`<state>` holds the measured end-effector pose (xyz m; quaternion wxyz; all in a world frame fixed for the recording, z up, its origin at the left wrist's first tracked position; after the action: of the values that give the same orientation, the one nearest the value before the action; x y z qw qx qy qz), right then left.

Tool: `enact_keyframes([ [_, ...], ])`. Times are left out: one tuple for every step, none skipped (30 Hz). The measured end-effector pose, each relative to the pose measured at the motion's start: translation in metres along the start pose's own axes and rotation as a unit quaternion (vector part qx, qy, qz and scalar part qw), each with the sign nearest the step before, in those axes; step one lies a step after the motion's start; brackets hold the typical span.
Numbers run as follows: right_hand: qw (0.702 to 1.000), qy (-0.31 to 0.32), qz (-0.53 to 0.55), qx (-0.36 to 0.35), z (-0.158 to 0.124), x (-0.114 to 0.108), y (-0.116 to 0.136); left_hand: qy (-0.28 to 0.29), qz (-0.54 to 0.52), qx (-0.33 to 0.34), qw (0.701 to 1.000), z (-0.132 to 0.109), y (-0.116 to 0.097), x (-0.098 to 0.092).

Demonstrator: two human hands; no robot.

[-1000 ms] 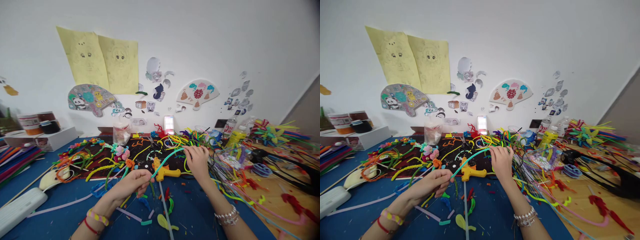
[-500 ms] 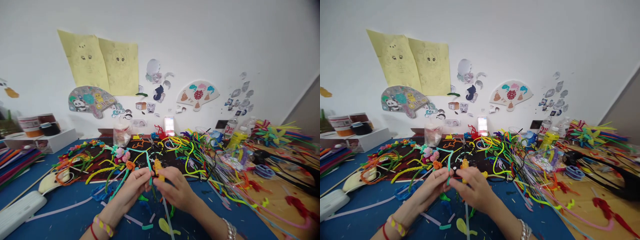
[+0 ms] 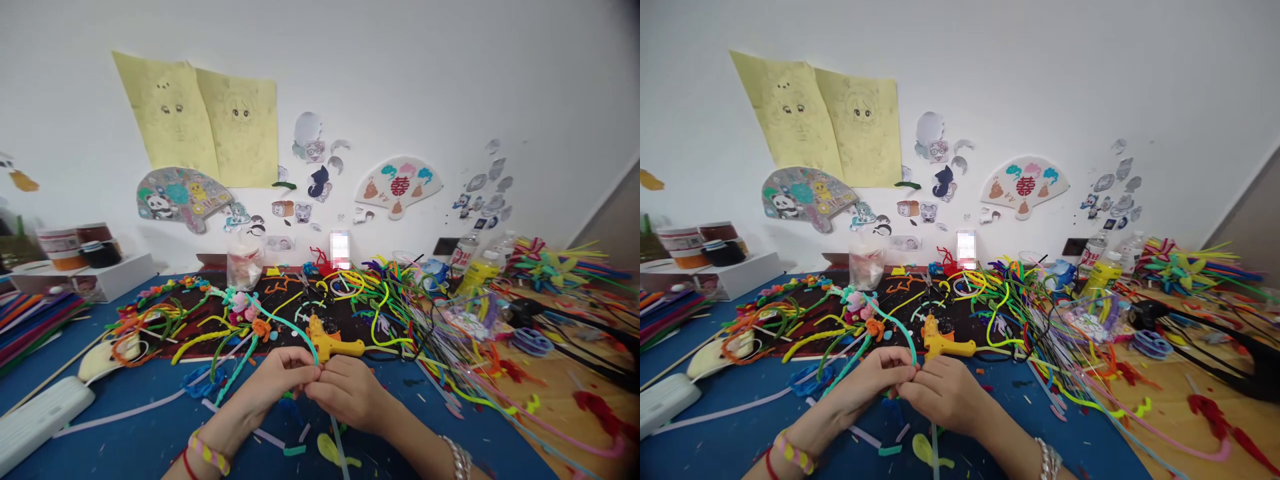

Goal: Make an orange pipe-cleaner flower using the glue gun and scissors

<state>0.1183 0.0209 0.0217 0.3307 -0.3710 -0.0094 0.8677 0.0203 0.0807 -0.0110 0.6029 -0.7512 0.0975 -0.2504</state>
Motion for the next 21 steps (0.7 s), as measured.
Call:
enact_keyframes([
  [1.000, 0.004, 0.005, 0.001, 0.000, 0.000, 0.000, 0.000, 0.001, -0.002, 1.000, 0.000, 0.001, 0.000],
  [1.000, 0.005, 0.009, 0.004, 0.000, 0.000, 0.001, 0.001, 0.000, -0.001, 1.000, 0.000, 0.001, 0.000],
  [1.000, 0.004, 0.014, 0.008, 0.000, 0.001, 0.000, 0.001, -0.005, 0.003, 1.000, 0.000, 0.001, -0.001],
  [1.000, 0.005, 0.021, 0.012, 0.000, 0.001, 0.000, 0.000, -0.010, 0.009, 1.000, 0.001, 0.000, -0.001],
  [0.999, 0.007, 0.029, 0.016, 0.000, 0.002, 0.000, -0.002, -0.014, 0.017, 1.000, 0.001, 0.000, -0.002],
  [0.999, 0.008, 0.037, 0.018, 0.000, 0.003, 0.000, -0.004, -0.016, 0.023, 1.000, 0.002, -0.001, -0.003],
  [0.999, 0.010, 0.046, 0.017, 0.000, 0.004, 0.000, -0.007, -0.017, 0.030, 0.999, 0.002, -0.001, -0.003],
  [0.998, 0.014, 0.052, 0.012, 0.000, 0.005, 0.001, -0.011, -0.018, 0.034, 0.999, 0.002, -0.002, -0.004],
  [0.998, 0.019, 0.055, 0.005, 0.000, 0.005, 0.002, -0.016, -0.020, 0.039, 0.999, 0.003, -0.002, -0.004],
  [0.998, 0.026, 0.055, -0.003, 0.001, 0.006, 0.003, -0.020, -0.024, 0.044, 0.999, 0.003, -0.003, -0.004],
  [0.998, 0.031, 0.053, -0.009, 0.001, 0.006, 0.005, -0.024, -0.027, 0.049, 0.998, 0.003, -0.003, -0.004],
  [0.998, 0.034, 0.049, -0.011, 0.001, 0.006, 0.006, -0.029, -0.025, 0.057, 0.998, 0.003, -0.004, -0.004],
  [0.999, 0.031, 0.043, -0.009, 0.002, 0.004, 0.007, -0.035, -0.016, 0.070, 0.997, 0.003, -0.005, -0.004],
  [0.999, 0.022, 0.037, -0.005, 0.003, 0.002, 0.008, -0.040, 0.002, 0.087, 0.995, 0.003, -0.006, -0.003],
  [0.999, 0.014, 0.032, -0.001, 0.003, 0.000, 0.009, -0.044, 0.030, 0.108, 0.993, 0.004, -0.007, -0.003],
  [0.999, 0.007, 0.031, 0.005, 0.004, -0.001, 0.009, -0.046, 0.064, 0.128, 0.989, 0.004, -0.008, -0.003],
  [0.999, 0.005, 0.035, 0.008, 0.004, -0.001, 0.009, -0.047, 0.100, 0.145, 0.983, 0.004, -0.008, -0.003],
  [0.999, 0.009, 0.045, 0.010, 0.004, 0.000, 0.010, -0.047, 0.132, 0.155, 0.978, 0.005, -0.007, -0.002],
  [0.998, 0.014, 0.061, 0.013, 0.003, 0.001, 0.010, -0.048, 0.160, 0.157, 0.973, 0.005, -0.006, -0.003],
  [0.996, 0.015, 0.082, 0.022, 0.002, 0.003, 0.009, -0.049, 0.178, 0.154, 0.971, 0.006, -0.004, -0.003],
  [0.993, 0.010, 0.106, 0.042, 0.001, 0.004, 0.006, -0.049, 0.184, 0.149, 0.970, 0.007, -0.003, -0.004],
])
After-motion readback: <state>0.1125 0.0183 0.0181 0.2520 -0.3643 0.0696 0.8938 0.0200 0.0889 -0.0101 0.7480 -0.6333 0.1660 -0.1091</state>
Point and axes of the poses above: each hand's wrist, its own z-axis towards the middle knuckle, its own x-axis out of the palm, y = z × x, the point moved 6 cm from there along z, towards the middle knuckle, and after that the axes turned 7 degrees about -z, right-handed, at the moved point
